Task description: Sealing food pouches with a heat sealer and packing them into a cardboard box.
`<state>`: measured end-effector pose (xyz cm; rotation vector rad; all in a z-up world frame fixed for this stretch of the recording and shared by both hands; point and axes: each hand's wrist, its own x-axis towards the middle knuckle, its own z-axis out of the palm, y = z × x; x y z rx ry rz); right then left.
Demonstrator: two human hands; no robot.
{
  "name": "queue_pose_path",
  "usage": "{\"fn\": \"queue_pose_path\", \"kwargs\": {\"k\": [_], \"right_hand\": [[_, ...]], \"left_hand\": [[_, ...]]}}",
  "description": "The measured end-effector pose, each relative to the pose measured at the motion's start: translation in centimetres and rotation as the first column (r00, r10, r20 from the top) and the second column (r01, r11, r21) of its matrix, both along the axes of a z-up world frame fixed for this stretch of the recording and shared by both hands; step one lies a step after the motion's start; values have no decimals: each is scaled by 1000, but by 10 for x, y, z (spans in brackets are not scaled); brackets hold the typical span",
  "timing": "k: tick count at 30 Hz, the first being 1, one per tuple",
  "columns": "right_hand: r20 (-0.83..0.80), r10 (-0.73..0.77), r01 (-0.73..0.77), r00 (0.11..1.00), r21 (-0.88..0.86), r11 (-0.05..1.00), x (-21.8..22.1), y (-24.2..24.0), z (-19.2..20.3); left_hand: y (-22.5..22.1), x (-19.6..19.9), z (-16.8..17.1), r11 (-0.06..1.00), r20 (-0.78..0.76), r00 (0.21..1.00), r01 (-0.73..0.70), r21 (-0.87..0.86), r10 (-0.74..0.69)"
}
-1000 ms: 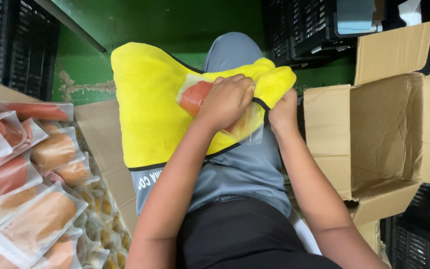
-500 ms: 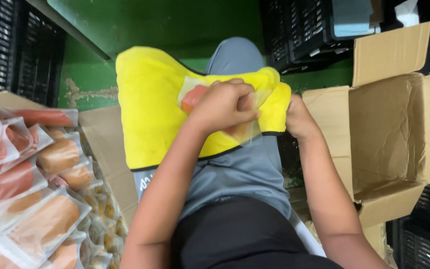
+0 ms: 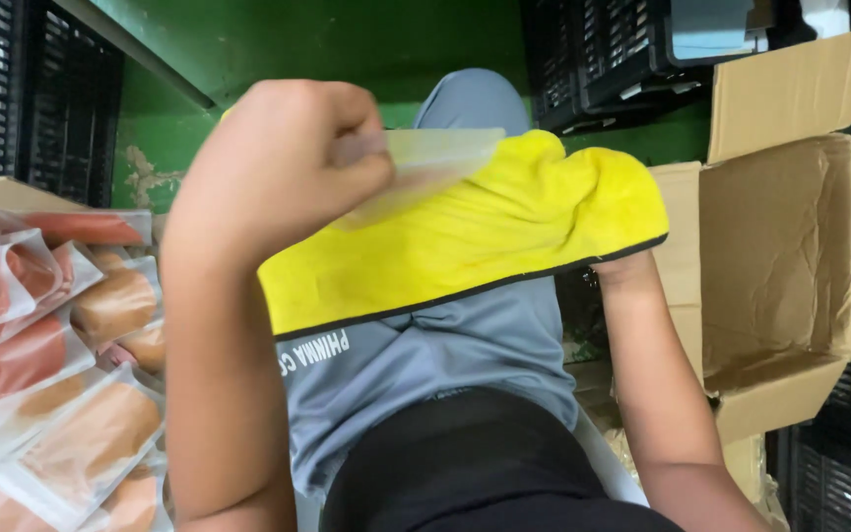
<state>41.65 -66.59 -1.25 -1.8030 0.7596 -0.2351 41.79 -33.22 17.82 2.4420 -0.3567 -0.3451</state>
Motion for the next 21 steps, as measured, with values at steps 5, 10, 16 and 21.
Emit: {"fn": "queue_pose_path", "kwargs": {"k": [5,10,16,21], "right_hand": [[14,7,-7,1000,-9,1000,2,-5,6],[-7,14,-14,1000,-26,1000,-6,-4,3],[-9,33,-34,999,-23,999,3,-16,6],[-18,45,-45,999,-36,998,-5,-11,7]], "left_hand": [[6,-13,3,986,55,988,-138,-93,144],[-7,-25,-15,853,185,872,-362,-377,452],[-18,-36,-52,694,297,684,-420,-585,666],[-62,-42,-91,657,87,830,-367,-659,551]]}}
